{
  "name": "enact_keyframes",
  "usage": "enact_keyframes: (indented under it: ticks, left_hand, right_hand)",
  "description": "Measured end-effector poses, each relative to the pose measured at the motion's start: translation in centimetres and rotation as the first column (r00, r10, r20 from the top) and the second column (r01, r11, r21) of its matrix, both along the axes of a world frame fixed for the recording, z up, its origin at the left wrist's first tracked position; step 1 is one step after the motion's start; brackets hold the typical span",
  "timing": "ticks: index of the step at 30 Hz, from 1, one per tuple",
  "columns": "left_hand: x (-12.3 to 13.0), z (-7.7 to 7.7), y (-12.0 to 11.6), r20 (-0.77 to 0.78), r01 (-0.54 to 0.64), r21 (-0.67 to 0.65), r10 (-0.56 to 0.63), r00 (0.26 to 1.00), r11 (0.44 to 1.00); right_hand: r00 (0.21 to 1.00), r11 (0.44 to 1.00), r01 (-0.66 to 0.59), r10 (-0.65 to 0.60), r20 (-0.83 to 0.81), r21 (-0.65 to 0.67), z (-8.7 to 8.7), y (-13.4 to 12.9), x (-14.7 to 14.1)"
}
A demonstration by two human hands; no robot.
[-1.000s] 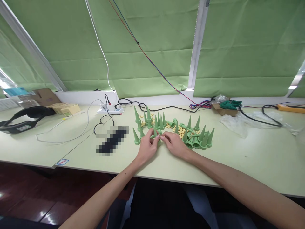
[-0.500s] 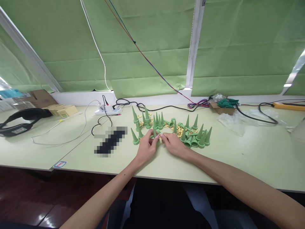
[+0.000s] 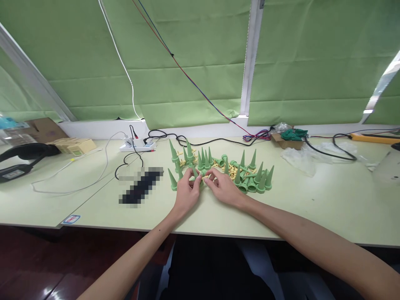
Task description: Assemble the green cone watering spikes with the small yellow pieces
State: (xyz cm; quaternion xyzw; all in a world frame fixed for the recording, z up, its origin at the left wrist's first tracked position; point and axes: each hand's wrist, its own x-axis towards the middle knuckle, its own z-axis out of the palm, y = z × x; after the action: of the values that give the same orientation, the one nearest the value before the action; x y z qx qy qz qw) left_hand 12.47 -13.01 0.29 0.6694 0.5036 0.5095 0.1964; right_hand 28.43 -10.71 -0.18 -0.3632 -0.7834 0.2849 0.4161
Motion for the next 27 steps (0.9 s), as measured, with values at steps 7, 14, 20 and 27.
enact_keyframes:
  ticks: [7,14,20,27]
  left_hand:
    - [0.12,0.13,-0.18,-0.015,0.007,0.005,-0.007,1.0,1.0]
    - [-0.02,-0.09,-0.07,-0.042,0.037,-0.002,-0.037,0.998,0.999]
    - [-0.2,-0.48,0.15,-0.07,0.048,-0.036,-0.051,0.996,0.998]
    - [-0.05,-0.32,-0.14,-0.116,0.103,-0.026,-0.105,0.988,0.994]
  right_hand:
    - [0.999,0.998,-0.032,0.032,-0.001,0.051,-0.16,0.07,0.1]
    - [0.999,0.998,-0.034,0.034,-0.014,0.057,-0.26,0.28,0.05]
    - [1.0,0.998,-0.004,0.004,0.0,0.059,-0.38,0.53,0.02]
    - [0.998,0.995,0.065,-0.067,0.021,0.073,-0.58,0.83,-0.12]
